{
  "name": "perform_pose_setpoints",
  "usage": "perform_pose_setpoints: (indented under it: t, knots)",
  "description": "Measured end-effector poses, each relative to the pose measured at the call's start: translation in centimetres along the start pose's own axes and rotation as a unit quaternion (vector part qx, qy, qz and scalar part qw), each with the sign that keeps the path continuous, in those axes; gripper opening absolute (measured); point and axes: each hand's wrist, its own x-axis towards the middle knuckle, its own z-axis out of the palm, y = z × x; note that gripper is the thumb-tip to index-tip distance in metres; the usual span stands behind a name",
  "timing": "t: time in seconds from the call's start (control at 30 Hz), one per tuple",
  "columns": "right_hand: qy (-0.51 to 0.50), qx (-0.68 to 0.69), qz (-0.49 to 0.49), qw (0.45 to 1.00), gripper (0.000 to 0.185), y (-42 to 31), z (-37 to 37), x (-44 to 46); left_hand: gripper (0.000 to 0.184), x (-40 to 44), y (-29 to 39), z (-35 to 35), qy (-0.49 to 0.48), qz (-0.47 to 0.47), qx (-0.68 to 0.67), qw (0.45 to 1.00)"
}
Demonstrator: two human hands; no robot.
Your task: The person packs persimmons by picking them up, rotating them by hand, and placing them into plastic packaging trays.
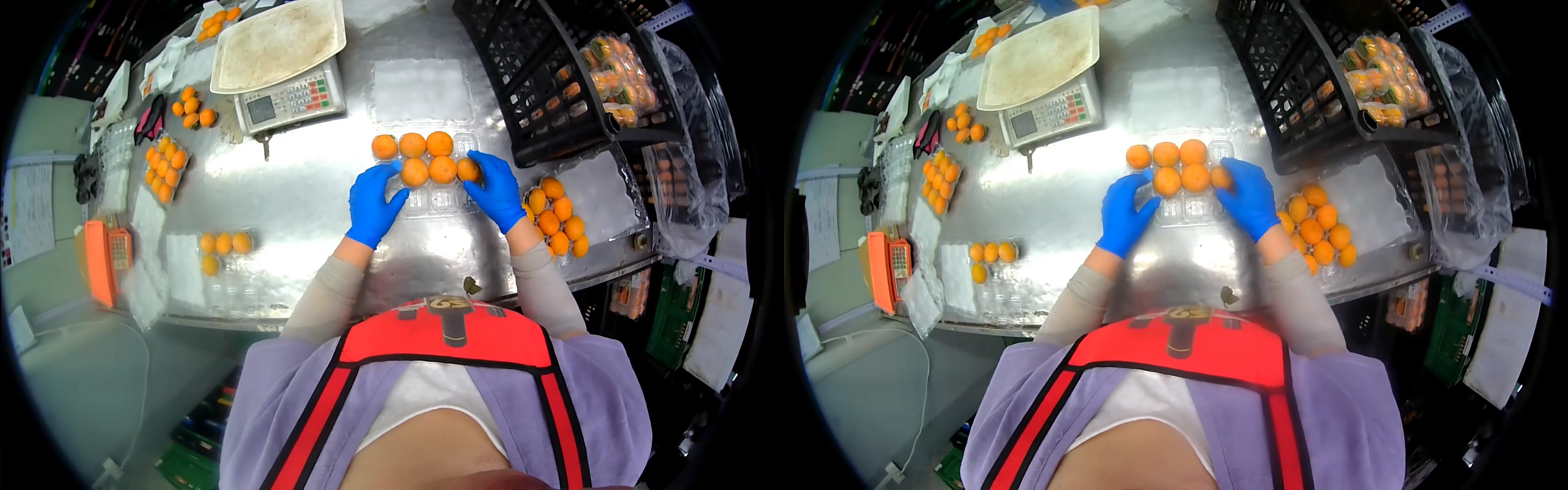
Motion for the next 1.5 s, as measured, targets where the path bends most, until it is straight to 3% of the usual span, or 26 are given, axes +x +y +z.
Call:
perform_pose_setpoints:
  t: [0.13, 0.27, 0.37, 0.43, 0.53, 0.7, 0.8, 0.87, 0.93, 1.13, 1.2, 1.27, 1.33, 1.4, 1.43, 1.47, 1.5]
  knots:
    - [-0.056, -0.019, -0.004, 0.998, 0.049, -0.2, -0.8, 0.6, 0.045, -0.5, -0.3, 0.2, 0.006, -0.006, 0.022, 1.0]
    - [-0.041, -0.012, -0.025, 0.999, 0.048, 0.6, -1.3, 0.7, 0.048, -1.0, -0.6, -0.5, 0.031, -0.022, 0.034, 0.999]
    - [0.036, 0.035, 0.01, 0.999, 0.052, 0.6, -1.7, 1.7, 0.053, -1.8, -1.2, -1.0, 0.019, -0.049, 0.042, 0.998]
    - [0.097, -0.009, -0.012, 0.995, 0.05, 0.6, -1.4, 2.9, 0.058, -2.2, -1.5, -1.0, -0.004, -0.069, 0.03, 0.997]
    - [0.096, -0.024, -0.078, 0.992, 0.048, 1.6, 0.5, 3.6, 0.06, -2.9, -1.2, -0.7, -0.016, -0.066, 0.034, 0.997]
    - [0.137, 0.05, -0.025, 0.989, 0.017, 0.3, 1.0, 1.3, 0.063, -3.7, -1.5, -0.3, -0.017, -0.064, 0.035, 0.997]
    - [0.117, 0.053, -0.014, 0.992, 0.019, -0.7, 0.9, -0.4, 0.064, -3.6, -1.0, -0.3, -0.025, -0.097, -0.004, 0.995]
    - [0.116, 0.035, -0.04, 0.992, 0.022, -1.2, 1.1, -0.4, 0.064, -3.1, -0.8, 0.0, -0.038, -0.128, -0.041, 0.99]
    - [0.1, 0.032, -0.159, 0.982, 0.027, -2.4, 1.2, 0.1, 0.071, -2.4, -1.1, 0.9, -0.044, -0.105, 0.005, 0.994]
    - [0.088, -0.138, -0.108, 0.981, 0.029, -1.9, 0.4, 2.0, 0.08, 0.7, -0.7, 4.2, -0.063, -0.081, -0.028, 0.994]
    - [0.087, -0.151, -0.119, 0.977, 0.03, -2.4, -1.3, 2.4, 0.082, 1.6, -0.7, 4.5, -0.093, -0.104, -0.073, 0.987]
    - [0.062, 0.009, -0.152, 0.986, 0.033, -4.8, -4.9, 2.5, 0.082, 2.0, -0.1, 4.1, -0.096, -0.086, -0.051, 0.99]
    - [0.08, 0.059, -0.244, 0.965, 0.034, -8.5, -11.9, 3.0, 0.081, 1.3, 0.1, 2.7, -0.088, -0.078, -0.047, 0.992]
    - [0.154, 0.046, -0.242, 0.957, 0.03, -8.8, -18.0, 3.8, 0.078, 0.0, -0.3, 0.7, -0.055, -0.082, -0.077, 0.992]
    - [0.199, 0.042, -0.197, 0.959, 0.031, -8.9, -20.5, 4.2, 0.076, -0.9, -1.0, -0.2, -0.05, -0.099, -0.085, 0.99]
    - [0.272, -0.058, -0.213, 0.937, 0.029, -6.1, -22.8, 5.8, 0.075, -2.1, -1.6, -1.2, -0.045, -0.118, -0.092, 0.988]
    - [0.275, -0.031, -0.174, 0.945, 0.029, -3.4, -24.7, 7.4, 0.072, -3.0, -1.1, -2.6, -0.044, -0.159, -0.119, 0.979]
